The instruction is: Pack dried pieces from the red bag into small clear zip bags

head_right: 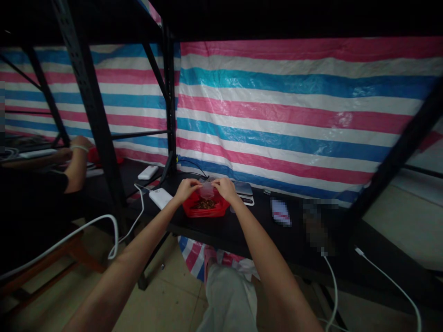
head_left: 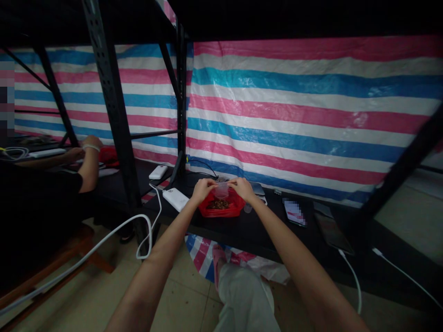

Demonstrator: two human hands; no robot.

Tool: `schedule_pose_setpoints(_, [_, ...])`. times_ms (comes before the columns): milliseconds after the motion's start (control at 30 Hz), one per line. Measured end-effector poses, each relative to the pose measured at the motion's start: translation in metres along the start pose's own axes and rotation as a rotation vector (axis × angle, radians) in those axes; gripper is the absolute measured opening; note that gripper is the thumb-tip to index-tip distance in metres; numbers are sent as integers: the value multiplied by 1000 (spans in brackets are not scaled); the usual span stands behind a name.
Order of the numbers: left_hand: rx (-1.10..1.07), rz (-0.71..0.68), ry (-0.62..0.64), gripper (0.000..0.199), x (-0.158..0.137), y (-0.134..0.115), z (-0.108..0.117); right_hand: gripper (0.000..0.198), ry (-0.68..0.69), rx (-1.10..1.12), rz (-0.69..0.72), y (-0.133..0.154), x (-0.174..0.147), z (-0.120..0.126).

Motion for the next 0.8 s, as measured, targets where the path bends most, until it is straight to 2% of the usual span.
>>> schedule_pose_setpoints(133, [51,-90,12,16,-1,2,-3,14,-86,220,-9,-8,-4,-6])
schedule_pose_setpoints(233, [64,-65,43,11,-3,2,-5,12,-81,324,-36,-14,-6,-10])
schedule_pose_setpoints(400, [11,52,-68,13,-6,0,-6,13,-151,390,-89,-16,-11,-15])
schedule_pose_setpoints(500, [-30,49,-112,14,-5,-4,-8,17,-210,493,-82,-15,-13,-17])
schedule_pose_setpoints(633, [-85,11,-197,16,2,-15,-13,35,-235,676,-49,-15,-15,-20])
schedule_pose_setpoints(800, [-132,-9,-229,22,10,-23,-19,20,-264,752,-118,-19,-12,-20])
Point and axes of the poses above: each hand's wrist, its own x-axis towards the middle knuckle, its own z-axis out of the back of the hand, y = z × x, the point moved 1 cm from there along x, towards the middle knuckle, and after that the axes turned 11 degrees about -z, right-handed, at the moved point
